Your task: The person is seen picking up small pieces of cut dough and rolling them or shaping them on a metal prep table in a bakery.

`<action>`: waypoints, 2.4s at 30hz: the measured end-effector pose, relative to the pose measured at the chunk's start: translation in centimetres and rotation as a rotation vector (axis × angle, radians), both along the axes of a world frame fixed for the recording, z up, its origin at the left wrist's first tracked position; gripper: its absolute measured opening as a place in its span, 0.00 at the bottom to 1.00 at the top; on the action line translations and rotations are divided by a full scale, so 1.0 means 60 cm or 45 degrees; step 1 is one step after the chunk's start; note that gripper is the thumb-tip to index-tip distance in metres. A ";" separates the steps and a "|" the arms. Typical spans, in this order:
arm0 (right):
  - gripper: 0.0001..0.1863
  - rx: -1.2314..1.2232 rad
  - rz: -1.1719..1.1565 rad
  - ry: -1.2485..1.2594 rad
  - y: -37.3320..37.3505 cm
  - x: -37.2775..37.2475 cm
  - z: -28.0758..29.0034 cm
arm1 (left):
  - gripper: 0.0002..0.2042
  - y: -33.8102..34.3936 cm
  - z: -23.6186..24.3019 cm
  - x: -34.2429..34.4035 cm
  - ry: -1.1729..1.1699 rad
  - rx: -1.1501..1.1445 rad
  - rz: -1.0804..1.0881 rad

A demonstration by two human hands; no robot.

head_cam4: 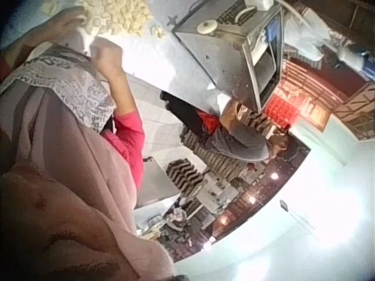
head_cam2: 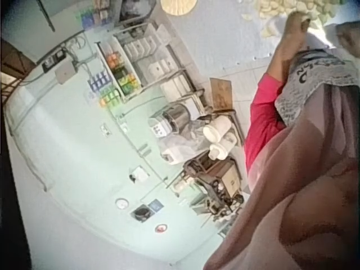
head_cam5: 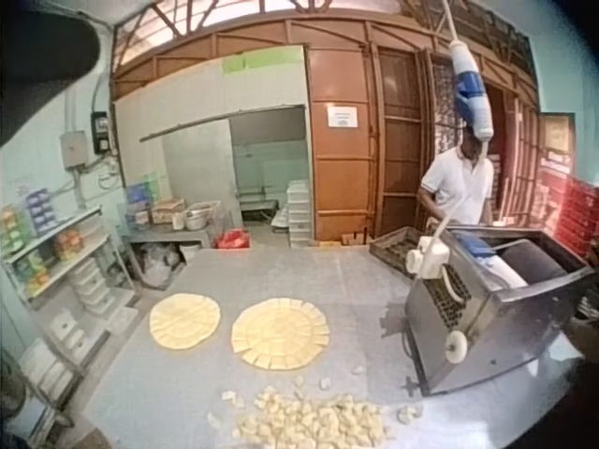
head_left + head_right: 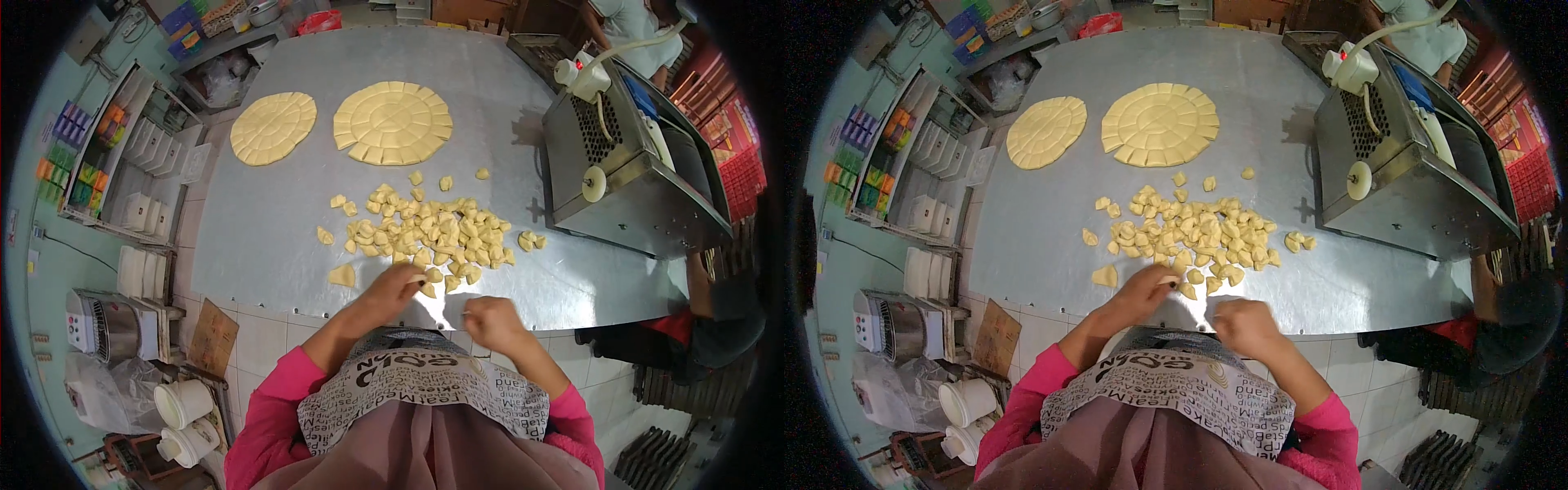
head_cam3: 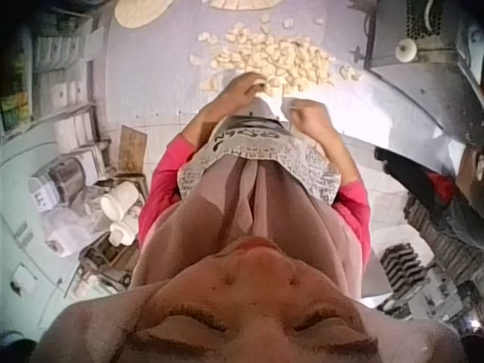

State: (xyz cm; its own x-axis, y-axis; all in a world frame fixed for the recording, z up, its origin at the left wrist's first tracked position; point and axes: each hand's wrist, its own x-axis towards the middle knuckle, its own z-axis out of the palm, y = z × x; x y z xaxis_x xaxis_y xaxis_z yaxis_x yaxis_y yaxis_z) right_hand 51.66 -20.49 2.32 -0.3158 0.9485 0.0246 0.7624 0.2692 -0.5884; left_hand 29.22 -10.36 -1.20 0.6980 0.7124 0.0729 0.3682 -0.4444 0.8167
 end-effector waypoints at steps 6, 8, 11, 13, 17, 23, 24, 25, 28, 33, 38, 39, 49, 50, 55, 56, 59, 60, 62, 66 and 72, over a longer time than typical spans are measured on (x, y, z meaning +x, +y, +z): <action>0.21 0.340 -0.460 -0.405 0.014 0.077 -0.036 | 0.30 0.013 -0.007 0.070 0.372 0.497 0.044; 0.27 0.198 -0.472 -0.393 0.008 0.091 -0.065 | 0.28 0.047 -0.046 0.025 0.378 0.512 0.134; 0.26 0.211 -0.528 -0.302 -0.002 0.091 -0.078 | 0.27 0.049 -0.021 -0.071 0.336 0.376 0.362; 0.26 0.225 -0.483 -0.179 0.000 0.077 -0.090 | 0.23 0.018 -0.063 -0.137 0.618 0.465 0.573; 0.25 0.253 -0.242 0.111 0.027 0.024 -0.091 | 0.17 0.016 -0.075 -0.164 0.735 0.123 0.558; 0.26 0.345 0.271 0.132 0.092 -0.101 -0.025 | 0.13 -0.022 -0.053 -0.100 0.050 -0.336 0.501; 0.26 0.396 0.336 0.126 0.095 -0.117 -0.014 | 0.13 -0.025 -0.033 -0.086 0.048 -0.338 0.501; 0.26 0.399 0.337 0.124 0.097 -0.126 -0.018 | 0.14 -0.027 -0.005 -0.073 0.050 -0.629 0.294; 0.26 0.167 0.384 0.056 0.097 -0.145 -0.034 | 0.12 -0.035 0.007 -0.064 -0.083 -0.805 0.133; 0.13 0.230 0.315 -0.153 0.079 -0.141 -0.038 | 0.10 -0.025 0.021 -0.064 0.348 -0.501 0.064; 0.07 -0.058 0.201 0.060 0.070 -0.082 -0.013 | 0.08 -0.010 0.021 -0.051 0.114 -0.273 -0.034; 0.06 -0.169 0.176 0.181 0.070 -0.063 -0.007 | 0.11 -0.001 0.023 -0.050 0.067 -0.246 -0.018; 0.16 0.281 -0.931 -0.592 0.061 0.153 -0.070 | 0.27 0.159 0.019 0.127 0.179 0.660 -0.172; 0.21 0.263 -0.956 -0.804 0.056 0.149 -0.077 | 0.23 0.198 0.002 0.121 0.167 0.548 -0.129; 0.27 0.219 -1.090 -0.348 0.010 0.090 -0.099 | 0.16 0.409 -0.034 -0.007 0.588 -0.004 0.712; 0.28 0.244 -1.093 -0.137 0.009 0.073 -0.105 | 0.17 0.429 -0.043 -0.024 0.784 -0.004 0.869; 0.25 0.259 -1.040 0.069 0.032 0.009 -0.110 | 0.21 0.457 -0.098 -0.008 0.779 0.141 0.722; 0.24 0.271 -0.993 0.107 0.047 -0.012 -0.109 | 0.21 0.466 -0.114 -0.010 0.781 0.138 0.707; 0.23 0.308 -0.840 0.132 0.083 -0.051 -0.087 | 0.21 0.482 -0.148 -0.019 0.590 0.293 0.661; 0.23 0.228 -0.602 0.218 0.134 -0.105 -0.047 | 0.20 0.519 -0.188 -0.140 0.169 -0.117 0.829; 0.26 0.261 -0.412 0.136 0.207 -0.148 -0.013 | 0.18 0.342 -0.093 -0.151 -0.119 -0.556 0.160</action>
